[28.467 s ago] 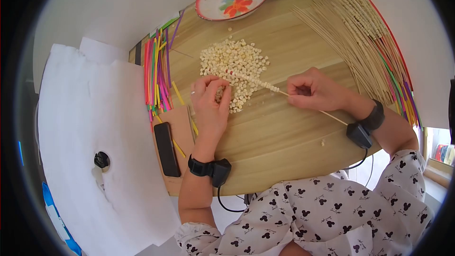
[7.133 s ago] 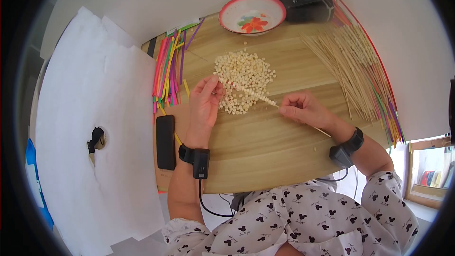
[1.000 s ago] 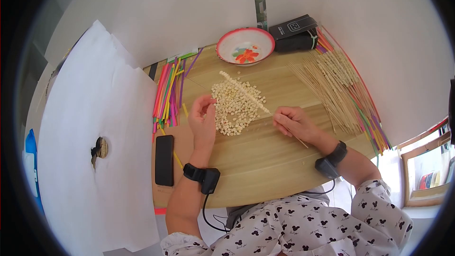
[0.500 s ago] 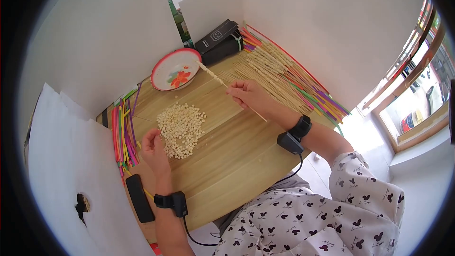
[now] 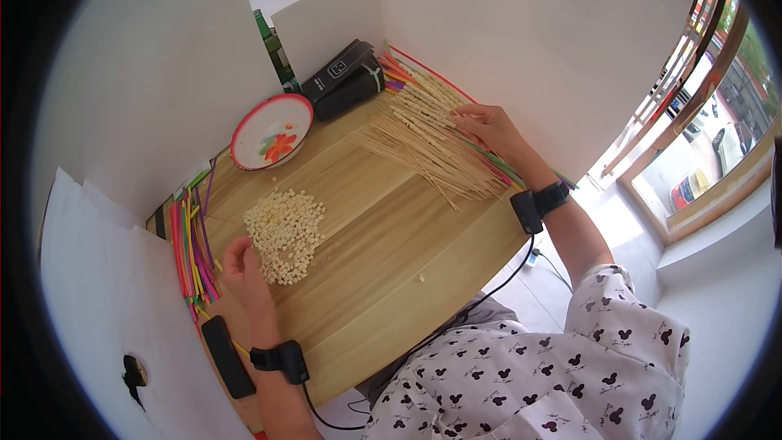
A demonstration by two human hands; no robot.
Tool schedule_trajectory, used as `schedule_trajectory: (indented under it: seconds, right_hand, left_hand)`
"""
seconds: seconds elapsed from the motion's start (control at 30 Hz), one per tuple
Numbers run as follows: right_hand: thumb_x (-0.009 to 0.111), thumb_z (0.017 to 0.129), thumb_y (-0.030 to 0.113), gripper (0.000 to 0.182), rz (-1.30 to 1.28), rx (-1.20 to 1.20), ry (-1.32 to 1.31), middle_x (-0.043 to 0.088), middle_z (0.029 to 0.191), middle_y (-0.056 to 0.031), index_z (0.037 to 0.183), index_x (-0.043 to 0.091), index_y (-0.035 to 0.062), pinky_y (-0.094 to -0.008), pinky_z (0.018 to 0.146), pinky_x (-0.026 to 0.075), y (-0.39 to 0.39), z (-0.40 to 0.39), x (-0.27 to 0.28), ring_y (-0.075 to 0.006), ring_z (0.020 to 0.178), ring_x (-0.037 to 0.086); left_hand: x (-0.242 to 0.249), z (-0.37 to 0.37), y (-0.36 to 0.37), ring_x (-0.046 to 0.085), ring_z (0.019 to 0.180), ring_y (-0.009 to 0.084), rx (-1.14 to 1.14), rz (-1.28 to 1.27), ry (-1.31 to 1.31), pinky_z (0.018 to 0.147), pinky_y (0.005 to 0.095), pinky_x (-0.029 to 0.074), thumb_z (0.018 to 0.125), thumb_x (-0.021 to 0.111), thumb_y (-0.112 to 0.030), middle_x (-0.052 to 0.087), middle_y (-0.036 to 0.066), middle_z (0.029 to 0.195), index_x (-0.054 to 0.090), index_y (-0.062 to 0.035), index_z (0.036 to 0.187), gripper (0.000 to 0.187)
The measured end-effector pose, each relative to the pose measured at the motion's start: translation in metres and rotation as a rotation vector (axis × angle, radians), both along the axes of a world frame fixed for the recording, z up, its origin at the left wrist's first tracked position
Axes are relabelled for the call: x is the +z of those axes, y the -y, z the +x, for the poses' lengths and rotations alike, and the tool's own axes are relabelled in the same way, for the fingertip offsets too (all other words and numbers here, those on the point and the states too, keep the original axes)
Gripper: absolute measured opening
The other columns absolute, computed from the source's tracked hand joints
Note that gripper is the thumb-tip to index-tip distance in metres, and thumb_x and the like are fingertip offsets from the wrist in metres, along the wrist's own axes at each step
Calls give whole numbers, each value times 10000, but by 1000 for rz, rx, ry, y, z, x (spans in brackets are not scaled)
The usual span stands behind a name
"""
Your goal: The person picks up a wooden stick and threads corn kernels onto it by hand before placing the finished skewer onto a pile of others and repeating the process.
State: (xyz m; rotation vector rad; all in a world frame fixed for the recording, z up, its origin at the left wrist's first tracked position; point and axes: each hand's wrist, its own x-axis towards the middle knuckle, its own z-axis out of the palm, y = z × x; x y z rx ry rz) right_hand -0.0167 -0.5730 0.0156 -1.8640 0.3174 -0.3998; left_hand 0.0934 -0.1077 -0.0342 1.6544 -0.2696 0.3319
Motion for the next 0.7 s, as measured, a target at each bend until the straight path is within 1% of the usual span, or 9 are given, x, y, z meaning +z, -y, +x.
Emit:
schedule_trajectory:
  seconds: [0.1, 0.17, 0.27, 0.3, 0.37, 0.4, 0.47, 0.63, 0.7]
  right_hand:
    - [634, 907, 191, 293, 5, -40, -25, 549, 609, 26, 1098, 648, -31, -216, 468, 352, 10, -8, -3, -41, 498, 439]
    - [654, 889, 202, 267, -180, -93, -35, 565, 609, 1, 1042, 678, -14, -251, 475, 372, 17, -7, -9, -63, 506, 453]
    - [676, 850, 226, 250, -355, -117, -88, 595, 627, -45, 990, 703, 21, -298, 508, 412, 25, -7, -9, -112, 528, 496]
    - [676, 850, 226, 250, -355, -119, -89, 595, 627, -45, 990, 703, 21, -298, 508, 412, 27, -7, -9, -112, 528, 496]
    - [675, 823, 247, 241, -593, -158, -118, 628, 663, -94, 964, 716, 55, -335, 553, 453, 30, -6, -5, -177, 564, 556]
    - [675, 823, 247, 241, -592, -159, -121, 628, 663, -94, 964, 716, 55, -335, 553, 453, 33, -5, -6, -177, 564, 556]
    - [667, 807, 259, 246, -652, -189, -102, 649, 695, -120, 946, 718, 63, -362, 593, 478, 37, -3, -7, -235, 615, 604]
    - [657, 826, 260, 227, -710, -190, -92, 660, 728, -119, 931, 717, 67, -372, 635, 494, 36, -3, -7, -251, 663, 626]
    - [655, 831, 260, 224, -730, -203, -99, 661, 736, -117, 928, 716, 67, -373, 647, 497, 31, -7, -12, -252, 675, 628]
  left_hand:
    - [-4, 2, -1, 536, 837, 66, 12, 10, -11, 756, 206, 426, 884, 545, 14, 616, 9, 952, 621, 4, 1029, 164]
    - [-7, 5, -3, 535, 833, 64, -4, 2, 5, 752, 206, 426, 886, 544, 13, 616, 7, 949, 622, 4, 1028, 162]
    - [-10, 6, -5, 535, 834, 64, -16, -4, 13, 751, 206, 427, 890, 544, 10, 617, 5, 947, 623, 3, 1025, 156]
    - [-10, 6, -5, 538, 837, 65, -18, -3, 7, 754, 206, 428, 891, 545, 8, 619, 6, 946, 624, 3, 1022, 153]
    - [-10, 7, -5, 542, 845, 66, -13, 5, 8, 760, 206, 430, 894, 546, 7, 621, 9, 949, 624, 3, 1022, 149]
    - [-10, 7, -5, 547, 853, 68, -5, 12, 10, 765, 206, 431, 897, 547, 5, 623, 11, 951, 624, 2, 1021, 146]
    - [-10, 7, -6, 550, 861, 70, -13, 17, 4, 773, 208, 433, 901, 545, 0, 626, 14, 955, 625, 1, 1020, 144]
    - [-10, 6, -6, 561, 880, 82, -15, 36, -32, 800, 221, 439, 911, 537, -14, 630, 23, 960, 624, 3, 1017, 138]
    - [-8, 5, -6, 569, 897, 98, 13, 125, -8, 825, 234, 441, 912, 531, -15, 636, 33, 967, 624, 9, 1022, 146]
